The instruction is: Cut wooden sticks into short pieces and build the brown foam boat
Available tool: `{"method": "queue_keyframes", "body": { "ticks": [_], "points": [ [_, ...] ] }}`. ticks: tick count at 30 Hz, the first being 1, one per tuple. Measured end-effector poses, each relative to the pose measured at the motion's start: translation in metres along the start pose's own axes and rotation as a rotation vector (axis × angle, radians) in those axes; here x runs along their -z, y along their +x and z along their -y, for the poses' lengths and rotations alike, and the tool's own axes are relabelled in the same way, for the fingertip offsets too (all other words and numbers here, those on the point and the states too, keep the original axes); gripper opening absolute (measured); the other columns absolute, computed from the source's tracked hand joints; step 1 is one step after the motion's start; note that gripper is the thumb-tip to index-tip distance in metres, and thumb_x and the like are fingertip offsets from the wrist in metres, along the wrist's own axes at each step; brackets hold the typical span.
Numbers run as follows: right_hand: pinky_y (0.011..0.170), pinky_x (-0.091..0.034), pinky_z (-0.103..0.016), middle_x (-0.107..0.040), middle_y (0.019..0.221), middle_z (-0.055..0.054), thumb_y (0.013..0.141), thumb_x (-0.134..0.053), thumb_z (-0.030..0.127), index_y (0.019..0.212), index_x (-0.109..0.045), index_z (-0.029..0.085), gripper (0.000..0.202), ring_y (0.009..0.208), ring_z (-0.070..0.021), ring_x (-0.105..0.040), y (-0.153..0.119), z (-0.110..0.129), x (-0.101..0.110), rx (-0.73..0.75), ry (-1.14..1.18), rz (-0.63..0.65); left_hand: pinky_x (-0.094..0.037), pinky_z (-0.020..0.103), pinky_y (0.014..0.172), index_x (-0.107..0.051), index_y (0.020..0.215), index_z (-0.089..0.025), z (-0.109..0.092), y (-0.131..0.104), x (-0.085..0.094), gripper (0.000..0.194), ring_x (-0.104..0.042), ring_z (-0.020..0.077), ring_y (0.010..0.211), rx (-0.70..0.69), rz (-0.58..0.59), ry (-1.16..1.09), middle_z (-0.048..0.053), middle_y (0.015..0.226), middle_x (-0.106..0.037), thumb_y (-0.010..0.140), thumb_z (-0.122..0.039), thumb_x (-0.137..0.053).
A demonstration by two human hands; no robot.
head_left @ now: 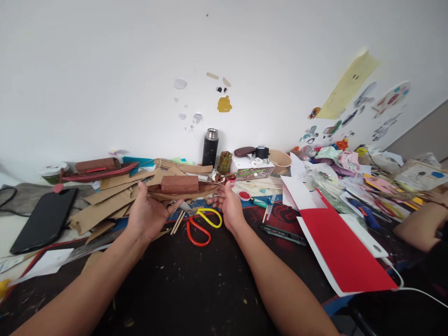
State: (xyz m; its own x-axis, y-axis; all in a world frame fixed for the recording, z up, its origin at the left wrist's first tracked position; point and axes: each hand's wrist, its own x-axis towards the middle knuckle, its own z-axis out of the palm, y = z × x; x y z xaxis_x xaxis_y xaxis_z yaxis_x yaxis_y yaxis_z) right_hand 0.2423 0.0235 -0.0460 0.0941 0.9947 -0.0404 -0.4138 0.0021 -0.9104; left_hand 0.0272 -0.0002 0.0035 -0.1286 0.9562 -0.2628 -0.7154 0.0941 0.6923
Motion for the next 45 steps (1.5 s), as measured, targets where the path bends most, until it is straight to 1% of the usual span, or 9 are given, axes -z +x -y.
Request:
{"method": "queue_keyframes", "body": {
  "ticks": [7,14,23,27,30,35,39,42,45],
  "points": [
    [0.05,-0.049,-0.027,-0.079,0.086,-0.01,0.077,-0.073,0.089,0.097,-0.072,0.017,0.075,0.056,-0.0189,-0.071,0.003,-0.006,-0.001,-0.015,0.015,-0.029,-0.067,0.049,0.093,-0.072,0.134,-0.028,0.001,0.006,0.008,0.055,-0.075,0.0289,0.117,-0.015,0.022,-0.033,0.012,0.14,-0.075,0.111,-0.063,-0.036],
    [0.053,-0.05,-0.028,-0.072,0.073,-0.003,0.074,-0.082,0.08,0.08,-0.066,0.02,0.063,0.058,-0.0193,-0.071,0.001,-0.006,0.0,0.028,-0.01,-0.003,-0.065,0.052,0.097,-0.074,0.131,-0.03,0.005,0.001,0.003,0.055,-0.071,0.0291,0.125,-0.013,0.013,0.006,0.011,0.138,-0.076,0.112,-0.061,-0.033],
    [0.05,-0.049,-0.026,-0.07,0.07,0.0,0.07,-0.087,0.078,0.079,-0.066,0.02,0.063,0.055,-0.0183,-0.071,0.0,-0.005,0.001,0.031,-0.005,-0.009,-0.063,0.05,0.101,-0.073,0.133,-0.028,0.003,0.002,0.002,0.053,-0.073,0.0283,0.123,-0.02,0.028,0.004,0.011,0.141,-0.075,0.113,-0.057,-0.034],
    [0.05,-0.05,-0.027,-0.069,0.069,-0.001,0.07,-0.088,0.077,0.077,-0.066,0.02,0.061,0.055,-0.0194,-0.071,0.0,-0.007,0.001,0.025,0.001,-0.028,-0.064,0.046,0.1,-0.077,0.12,-0.022,-0.001,-0.001,-0.004,0.056,-0.074,0.0277,0.121,-0.022,-0.002,-0.009,0.01,0.131,-0.079,0.114,-0.055,-0.032],
    [0.05,-0.051,-0.027,-0.069,0.067,-0.001,0.074,-0.088,0.072,0.076,-0.066,0.019,0.058,0.056,-0.0197,-0.072,0.001,-0.007,0.001,0.005,0.02,-0.042,-0.064,0.042,0.097,-0.077,0.108,-0.02,-0.003,-0.002,-0.007,0.057,-0.075,0.0259,0.112,-0.02,-0.012,-0.031,0.009,0.118,-0.082,0.115,-0.054,-0.031],
    [0.048,-0.054,-0.023,-0.071,0.068,-0.002,0.082,-0.089,0.059,0.077,-0.066,0.017,0.049,0.054,-0.0172,-0.073,0.0,-0.005,0.0,-0.078,0.101,-0.051,-0.066,0.039,0.078,-0.071,0.085,-0.017,-0.006,0.003,-0.009,0.066,-0.075,0.0231,0.081,-0.019,-0.151,-0.062,0.008,0.081,-0.078,0.113,-0.06,-0.03],
    [0.048,-0.056,-0.021,-0.071,0.068,-0.001,0.094,-0.082,0.048,0.081,-0.067,0.015,0.038,0.053,-0.0162,-0.074,-0.001,-0.002,-0.002,-0.142,0.151,-0.059,-0.062,0.033,0.069,-0.069,0.081,-0.017,-0.007,0.004,-0.01,0.068,-0.073,0.0203,0.074,-0.026,-0.189,-0.076,0.006,0.074,-0.074,0.113,-0.062,-0.028],
    [0.049,-0.058,-0.022,-0.072,0.069,-0.002,0.102,-0.074,0.042,0.085,-0.067,0.015,0.033,0.054,-0.0169,-0.075,-0.002,0.0,-0.003,-0.177,0.17,-0.072,-0.061,0.035,0.077,-0.069,0.085,-0.017,-0.012,0.004,-0.011,0.069,-0.075,0.0225,0.084,-0.033,-0.208,-0.037,0.009,0.082,-0.076,0.112,-0.064,-0.028],
    [0.052,-0.061,-0.023,-0.072,0.068,-0.002,0.102,-0.074,0.042,0.087,-0.065,0.015,0.032,0.056,-0.0175,-0.076,-0.001,0.001,-0.002,-0.205,0.19,-0.087,-0.059,0.04,0.096,-0.069,0.091,-0.015,-0.024,0.005,-0.013,0.069,-0.074,0.0245,0.104,-0.124,-0.272,0.053,0.013,0.098,-0.078,0.112,-0.065,-0.026]
  ]
}}
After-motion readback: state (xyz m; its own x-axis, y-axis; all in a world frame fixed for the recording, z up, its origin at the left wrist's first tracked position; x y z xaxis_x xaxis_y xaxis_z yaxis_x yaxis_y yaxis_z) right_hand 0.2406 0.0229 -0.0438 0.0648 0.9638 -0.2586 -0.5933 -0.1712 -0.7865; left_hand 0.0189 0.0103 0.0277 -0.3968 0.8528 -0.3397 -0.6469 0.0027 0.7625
